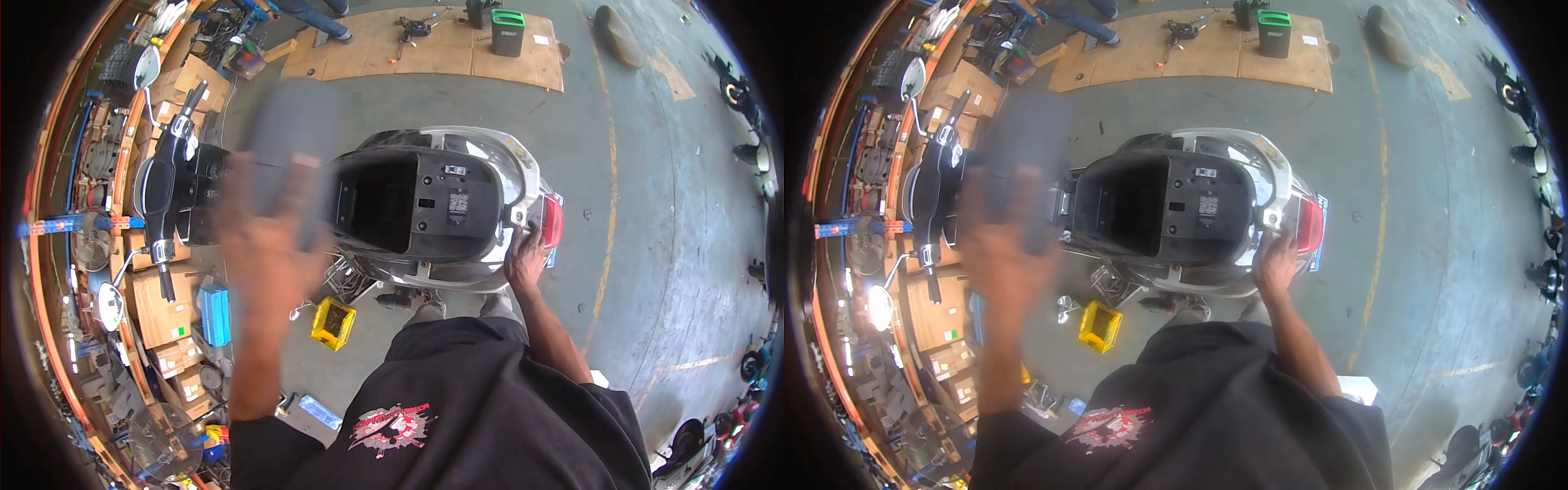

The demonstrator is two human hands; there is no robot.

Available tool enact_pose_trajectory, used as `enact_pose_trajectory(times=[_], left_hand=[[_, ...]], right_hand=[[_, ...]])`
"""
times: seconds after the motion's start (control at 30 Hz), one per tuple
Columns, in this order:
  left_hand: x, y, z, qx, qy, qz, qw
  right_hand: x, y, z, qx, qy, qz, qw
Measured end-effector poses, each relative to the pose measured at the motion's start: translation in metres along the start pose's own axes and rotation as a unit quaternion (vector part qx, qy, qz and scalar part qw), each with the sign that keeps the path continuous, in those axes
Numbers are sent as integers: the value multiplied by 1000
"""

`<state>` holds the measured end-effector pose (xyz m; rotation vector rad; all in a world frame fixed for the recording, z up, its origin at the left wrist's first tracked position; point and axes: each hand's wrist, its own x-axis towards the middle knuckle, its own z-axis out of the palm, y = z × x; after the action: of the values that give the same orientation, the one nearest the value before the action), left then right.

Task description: The person opens the seat of a scooter, walks around to the front, and removes the front brake caliper by hand using an impact driver and an L-shaped hex key, then removes and handles the brake pads.

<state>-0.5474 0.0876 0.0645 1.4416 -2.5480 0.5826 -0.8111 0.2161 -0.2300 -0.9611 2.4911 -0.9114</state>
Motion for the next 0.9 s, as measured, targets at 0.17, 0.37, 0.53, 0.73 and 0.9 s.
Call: enact_pose_trajectory(times=[0.17, 0.37, 0.53, 0.73, 0.9], left_hand=[[-38, 146, 84, 62, -86, 171, 980], [-61, 224, 168, 12, -165, 226, 960], [-49, 216, 181, -218, -195, 224, 930], [70, 162, 70, -358, 149, -147, 910], [81, 195, 112, -291, 211, -224, 906]], right_hand=[[-10, 39, -33, 86, -101, 27, 991], [-27, 220, -101, -55, 8, 156, 986], [-95, 317, -141, -206, -31, 204, 957], [-135, 335, -139, -109, -67, 312, 941], [-118, 302, -156, -48, -35, 311, 948]])
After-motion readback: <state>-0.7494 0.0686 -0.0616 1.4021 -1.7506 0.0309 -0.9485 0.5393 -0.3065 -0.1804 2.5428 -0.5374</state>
